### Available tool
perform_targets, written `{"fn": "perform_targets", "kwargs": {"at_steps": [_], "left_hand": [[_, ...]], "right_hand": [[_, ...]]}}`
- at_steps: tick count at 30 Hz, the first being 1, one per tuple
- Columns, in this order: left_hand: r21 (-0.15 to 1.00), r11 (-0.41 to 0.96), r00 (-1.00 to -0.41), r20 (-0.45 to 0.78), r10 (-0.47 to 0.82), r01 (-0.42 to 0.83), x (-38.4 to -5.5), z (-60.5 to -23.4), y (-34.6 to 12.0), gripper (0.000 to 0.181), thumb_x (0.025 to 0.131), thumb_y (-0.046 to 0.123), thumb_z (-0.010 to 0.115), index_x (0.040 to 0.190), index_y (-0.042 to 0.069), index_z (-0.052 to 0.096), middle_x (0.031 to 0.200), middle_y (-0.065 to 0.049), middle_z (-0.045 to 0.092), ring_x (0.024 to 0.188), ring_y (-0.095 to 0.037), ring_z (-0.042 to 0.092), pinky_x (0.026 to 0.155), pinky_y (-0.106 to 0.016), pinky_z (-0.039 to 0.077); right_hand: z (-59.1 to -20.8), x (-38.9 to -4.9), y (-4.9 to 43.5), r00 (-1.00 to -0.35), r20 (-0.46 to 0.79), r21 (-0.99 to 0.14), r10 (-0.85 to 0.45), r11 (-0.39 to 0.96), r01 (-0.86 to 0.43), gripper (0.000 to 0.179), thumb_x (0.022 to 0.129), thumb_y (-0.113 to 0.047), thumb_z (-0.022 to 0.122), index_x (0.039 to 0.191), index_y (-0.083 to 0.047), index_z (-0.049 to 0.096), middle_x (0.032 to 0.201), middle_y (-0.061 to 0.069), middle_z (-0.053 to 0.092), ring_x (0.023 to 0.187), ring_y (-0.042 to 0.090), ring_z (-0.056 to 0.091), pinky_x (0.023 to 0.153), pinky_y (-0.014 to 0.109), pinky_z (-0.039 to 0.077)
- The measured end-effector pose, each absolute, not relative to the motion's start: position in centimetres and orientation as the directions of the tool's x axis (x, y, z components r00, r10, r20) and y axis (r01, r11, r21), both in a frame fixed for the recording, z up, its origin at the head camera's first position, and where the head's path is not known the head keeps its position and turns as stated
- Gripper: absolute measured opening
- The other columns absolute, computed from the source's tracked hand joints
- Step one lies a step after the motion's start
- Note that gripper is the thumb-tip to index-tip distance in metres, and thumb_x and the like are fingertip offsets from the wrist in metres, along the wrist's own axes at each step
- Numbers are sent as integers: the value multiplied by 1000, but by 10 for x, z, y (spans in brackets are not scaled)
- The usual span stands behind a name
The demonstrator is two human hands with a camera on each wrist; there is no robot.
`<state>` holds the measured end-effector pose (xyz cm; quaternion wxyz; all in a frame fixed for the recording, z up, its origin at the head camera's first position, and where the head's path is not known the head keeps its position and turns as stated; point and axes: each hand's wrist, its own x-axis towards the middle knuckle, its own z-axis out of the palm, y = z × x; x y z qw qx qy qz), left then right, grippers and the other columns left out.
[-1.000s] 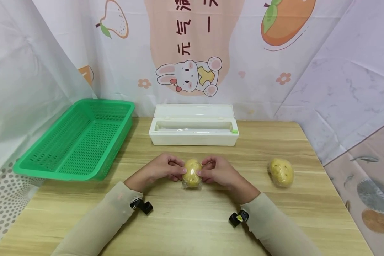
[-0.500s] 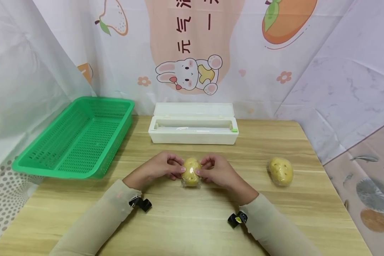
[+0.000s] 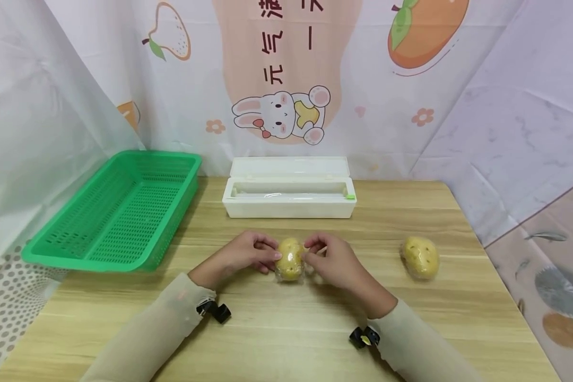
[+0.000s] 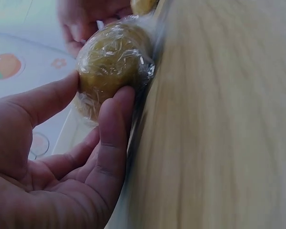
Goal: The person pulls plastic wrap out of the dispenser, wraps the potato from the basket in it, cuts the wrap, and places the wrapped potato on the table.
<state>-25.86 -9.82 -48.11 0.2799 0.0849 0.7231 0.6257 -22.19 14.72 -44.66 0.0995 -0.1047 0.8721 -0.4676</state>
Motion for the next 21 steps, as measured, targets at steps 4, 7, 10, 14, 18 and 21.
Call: {"fn": "perform_targets", "kwargs": {"at_steps": [4,7,10,14,18,21], "left_hand": [[954,195,-831,-293,472,-226,-259,-481,-91,44,78,27,80,110,3,62,98,-14,69,79,-27,70,64,-39,58],[953,190,-836,-297,461,-234,-259,-482,-88,43,78,26,80,110,4,62,97,-14,69,78,-27,70,64,-38,58],[954,177,-841,-298,451,-243,-259,-484,-85,41,78,24,80,109,3,63,94,-15,70,76,-27,70,63,-38,58],[957,156,-841,-290,457,-246,-259,-488,-78,40,77,24,80,108,4,65,92,-15,71,75,-27,70,63,-38,58],[960,153,-841,-280,463,-235,-262,-490,-66,40,76,28,81,106,7,66,91,-14,72,75,-27,71,64,-38,58],[961,159,-841,-277,464,-228,-263,-490,-57,40,75,30,81,105,8,66,90,-12,72,75,-26,71,63,-38,58]], "right_hand": [[-438,-209,148,-944,5,-803,-331,561,-201,8,86,-21,69,92,-21,64,81,-2,63,67,18,58,53,29,49],[-435,-203,148,-930,32,-768,-365,586,-257,4,85,-21,69,87,-22,65,72,-4,61,62,16,55,50,26,45],[-437,-199,150,-928,42,-729,-369,624,-281,7,85,-20,69,82,-24,64,67,-6,58,59,13,53,50,24,43],[-442,-193,154,-881,46,-736,-472,580,-349,9,84,-14,69,83,-22,64,66,-8,58,58,10,53,50,23,45],[-442,-182,154,-730,93,-747,-677,437,-501,15,85,-10,68,88,-24,64,67,-13,58,57,2,51,49,21,46],[-439,-176,149,-622,136,-743,-771,336,-579,16,87,-12,67,89,-27,62,67,-15,56,58,-2,49,50,19,45]]}}
